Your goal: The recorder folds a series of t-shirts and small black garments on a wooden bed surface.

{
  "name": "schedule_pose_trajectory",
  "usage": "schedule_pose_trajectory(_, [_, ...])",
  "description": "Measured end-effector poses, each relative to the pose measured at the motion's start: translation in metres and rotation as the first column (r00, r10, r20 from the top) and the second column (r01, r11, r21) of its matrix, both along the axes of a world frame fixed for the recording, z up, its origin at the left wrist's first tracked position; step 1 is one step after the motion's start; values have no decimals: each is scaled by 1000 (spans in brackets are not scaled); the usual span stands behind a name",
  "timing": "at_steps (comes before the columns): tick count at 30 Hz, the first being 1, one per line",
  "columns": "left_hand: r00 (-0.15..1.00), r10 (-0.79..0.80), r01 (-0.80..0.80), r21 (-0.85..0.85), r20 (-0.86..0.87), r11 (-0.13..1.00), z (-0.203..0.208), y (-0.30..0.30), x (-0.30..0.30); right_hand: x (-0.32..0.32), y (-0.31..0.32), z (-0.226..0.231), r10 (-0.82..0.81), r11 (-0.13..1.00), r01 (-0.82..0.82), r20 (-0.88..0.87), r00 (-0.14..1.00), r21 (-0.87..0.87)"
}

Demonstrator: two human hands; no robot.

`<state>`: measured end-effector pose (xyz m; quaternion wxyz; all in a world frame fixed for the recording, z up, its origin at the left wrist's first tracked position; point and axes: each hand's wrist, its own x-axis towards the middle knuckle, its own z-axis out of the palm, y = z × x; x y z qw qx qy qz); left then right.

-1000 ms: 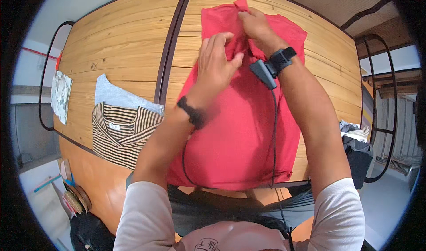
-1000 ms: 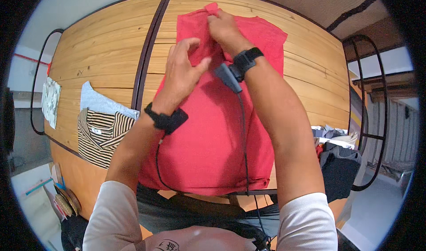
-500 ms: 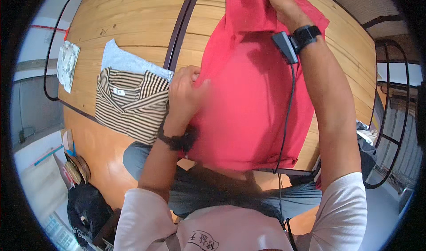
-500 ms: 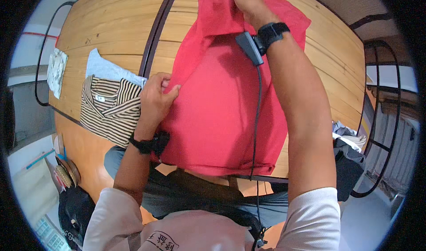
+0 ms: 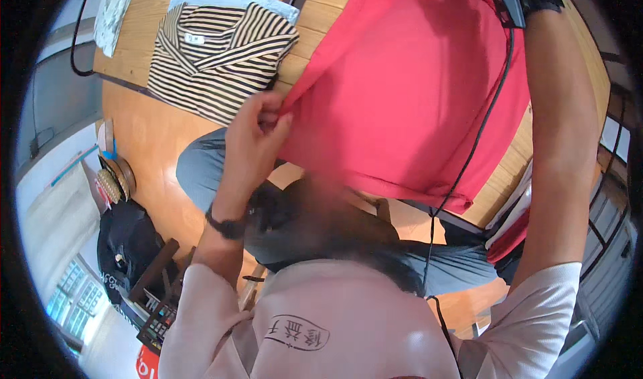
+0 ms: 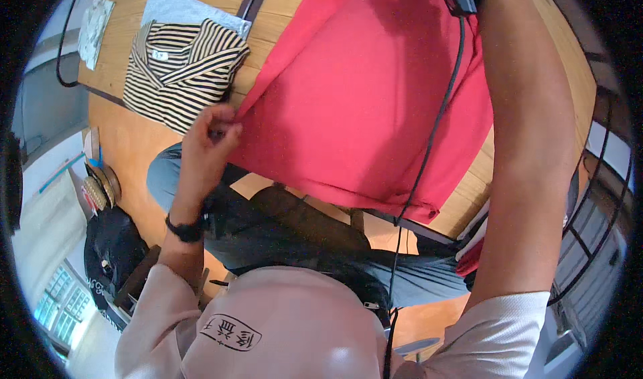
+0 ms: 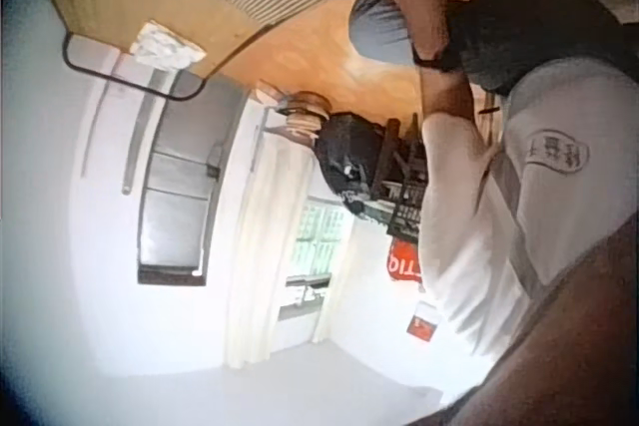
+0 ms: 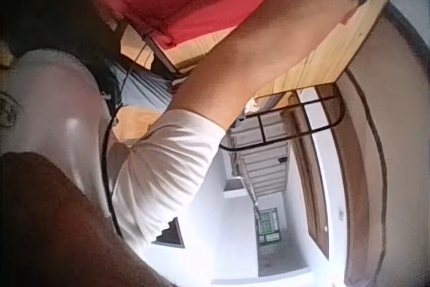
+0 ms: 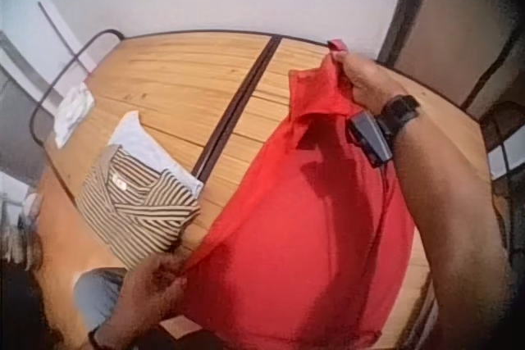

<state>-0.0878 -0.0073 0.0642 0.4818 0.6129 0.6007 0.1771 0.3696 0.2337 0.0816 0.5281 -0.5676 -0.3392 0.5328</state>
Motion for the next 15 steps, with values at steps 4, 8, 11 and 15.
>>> schedule_pose_trajectory(4, [949, -21, 100, 238, -315, 966, -9, -41, -23, -32, -2, -3, -106, 994, 105, -39, 994, -41])
schedule_pose_trajectory(8, [914, 65, 57, 285, -401, 957, -3, -37, -12, -26, -2, 20, -182, 981, 184, 46, 982, -55])
schedule_pose_trajectory(11, [901, 76, 44, 264, -428, 963, -19, -33, -16, -25, -2, 8, -136, 987, 139, 44, 990, -76])
schedule_pose_trajectory(15, [956, 71, 63, 434, -285, 899, -18, -33, -5, -10, 6, 1, 27, 994, -41, -138, 990, -104])
